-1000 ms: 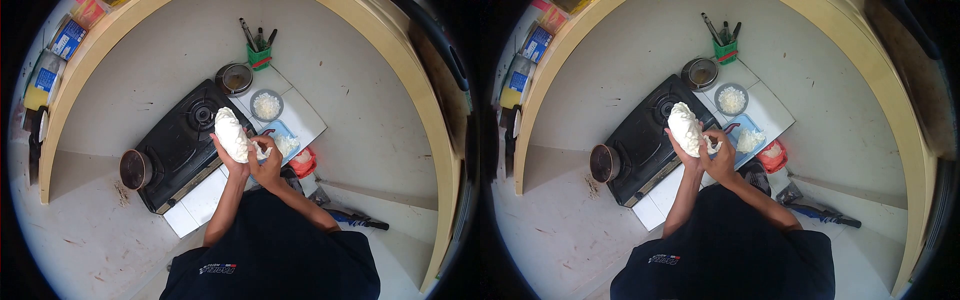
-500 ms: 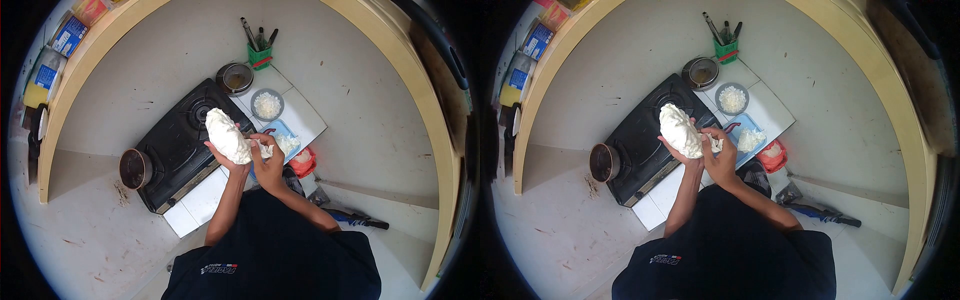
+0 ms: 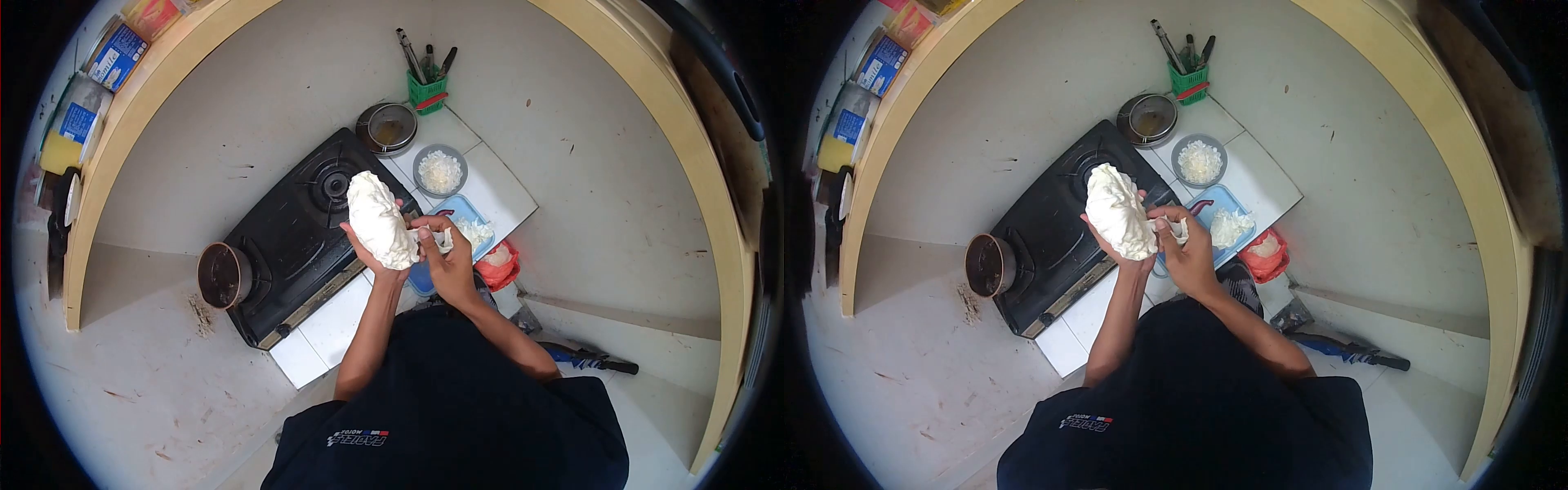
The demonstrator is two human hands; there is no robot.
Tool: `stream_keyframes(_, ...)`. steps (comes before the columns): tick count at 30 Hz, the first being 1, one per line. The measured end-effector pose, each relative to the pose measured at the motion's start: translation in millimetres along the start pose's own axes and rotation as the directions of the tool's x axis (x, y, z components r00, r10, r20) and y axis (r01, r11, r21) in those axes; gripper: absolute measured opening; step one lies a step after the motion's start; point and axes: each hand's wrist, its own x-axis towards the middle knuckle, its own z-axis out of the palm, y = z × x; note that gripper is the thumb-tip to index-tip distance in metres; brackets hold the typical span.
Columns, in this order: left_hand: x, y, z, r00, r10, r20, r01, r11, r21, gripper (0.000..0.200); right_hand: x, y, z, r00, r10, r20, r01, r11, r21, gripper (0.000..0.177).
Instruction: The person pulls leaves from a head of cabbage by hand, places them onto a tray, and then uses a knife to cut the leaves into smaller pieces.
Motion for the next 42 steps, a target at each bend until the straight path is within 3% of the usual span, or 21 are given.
stream_keyframes(2, 1, -3, 9, 0.969, 0.092, -0.229, -0.074, 0.993, 0.087, 0.09, 2, 0, -4, 0.999, -0.02, 0.025, 0.022, 0.998, -0.059, 0.02)
stream_keyframes(6, 1, 1, 0, 0.959, 0.099, -0.266, -0.054, 0.984, 0.172, 0.092, 4, 4, -13, 0.985, 0.101, 0.137, -0.117, 0.986, 0.118, 0.017)
stream_keyframes(8, 0, 5, -35, 0.973, -0.228, -0.013, 0.223, 0.961, -0.162, 0.082, 9, 10, -24, 0.973, 0.171, 0.153, -0.2, 0.959, 0.199, 0.016)
stream_keyframes(9, -1, 8, -40, 0.963, -0.268, -0.036, 0.259, 0.953, -0.158, 0.067, 15, 15, -35, 0.978, 0.185, 0.096, -0.203, 0.95, 0.237, 0.016)
stream_keyframes(11, -4, 13, -37, 0.953, -0.303, 0.004, 0.296, 0.929, -0.223, 0.061, 27, 31, -60, 0.977, 0.212, 0.036, -0.213, 0.938, 0.274, 0.016)
stream_keyframes(13, -7, 16, -34, 0.934, -0.348, 0.077, 0.353, 0.874, -0.335, 0.054, 42, 59, -88, 0.977, 0.184, -0.107, -0.187, 0.982, -0.021, 0.014)
stream_keyframes(14, -8, 15, -33, 0.934, -0.349, 0.074, 0.352, 0.874, -0.335, 0.054, 45, 79, -99, 0.976, 0.187, -0.107, -0.191, 0.981, -0.02, 0.014)
stream_keyframes(16, -10, 12, -29, 0.905, -0.381, 0.188, 0.424, 0.786, -0.45, 0.056, 48, 128, -121, 0.99, -0.017, -0.141, -0.06, 0.851, -0.522, 0.021)
stream_keyframes(19, -10, 6, -20, 0.896, -0.385, 0.22, 0.442, 0.742, -0.504, 0.055, 46, 206, -150, 0.998, 0.01, -0.062, -0.051, 0.713, -0.699, 0.031)
stream_keyframes(20, -11, 5, -18, 0.89, -0.392, 0.232, 0.454, 0.722, -0.522, 0.054, 43, 222, -154, 0.998, 0.013, -0.059, -0.051, 0.713, -0.699, 0.031)
stream_keyframes(22, -12, 2, -14, 0.891, -0.395, 0.224, 0.45, 0.699, -0.556, 0.053, 39, 233, -155, 0.998, 0.045, 0.042, 0.01, 0.566, -0.824, 0.04)
stream_keyframes(26, -14, -6, -6, 0.883, -0.426, 0.198, 0.438, 0.59, -0.678, 0.052, 35, 249, -157, 0.983, 0.152, 0.107, 0.016, 0.501, -0.865, 0.051)
stream_keyframes(29, -15, -9, -1, 0.87, -0.456, 0.185, 0.422, 0.495, -0.76, 0.051, 34, 229, -148, 0.975, 0.208, 0.082, -0.021, 0.45, -0.893, 0.054)
stream_keyframes(33, -15, -11, 3, 0.871, -0.476, 0.118, 0.39, 0.525, -0.757, 0.048, 31, 199, -127, 0.989, 0.145, 0.009, -0.048, 0.387, -0.921, 0.057)
stream_keyframes(35, -15, -12, 2, 0.894, -0.444, -0.057, 0.296, 0.681, -0.67, 0.05, 31, 188, -119, 0.991, -0.134, 0.005, 0.059, 0.398, -0.916, 0.056)
stream_keyframes(36, -14, -12, 3, 0.895, -0.443, -0.056, 0.296, 0.681, -0.67, 0.05, 33, 176, -113, 0.991, -0.136, 0.006, 0.06, 0.397, -0.916, 0.056)
stream_keyframes(38, -14, -12, 4, 0.9, -0.366, -0.236, 0.212, 0.842, -0.497, 0.055, 35, 139, -97, 0.961, -0.276, 0.002, 0.172, 0.594, -0.786, 0.049)
stream_keyframes(39, -12, -13, -1, 0.902, -0.326, -0.281, 0.195, 0.892, -0.409, 0.061, 35, 117, -88, 0.961, -0.276, 0.003, 0.173, 0.594, -0.785, 0.049)
stream_keyframes(40, -12, -12, -5, 0.903, -0.325, -0.281, 0.194, 0.892, -0.409, 0.061, 34, 93, -77, 0.966, -0.258, 0.002, 0.205, 0.763, -0.613, 0.046)
stream_keyframes(41, -12, -10, -7, 0.937, -0.238, -0.254, 0.194, 0.963, -0.187, 0.062, 31, 73, -69, 0.971, -0.239, 0.005, 0.22, 0.888, -0.404, 0.044)
stream_keyframes(42, -11, -10, -9, 0.966, -0.16, -0.204, 0.172, 0.984, 0.044, 0.064, 29, 58, -62, 0.971, -0.24, 0.005, 0.221, 0.887, -0.405, 0.044)
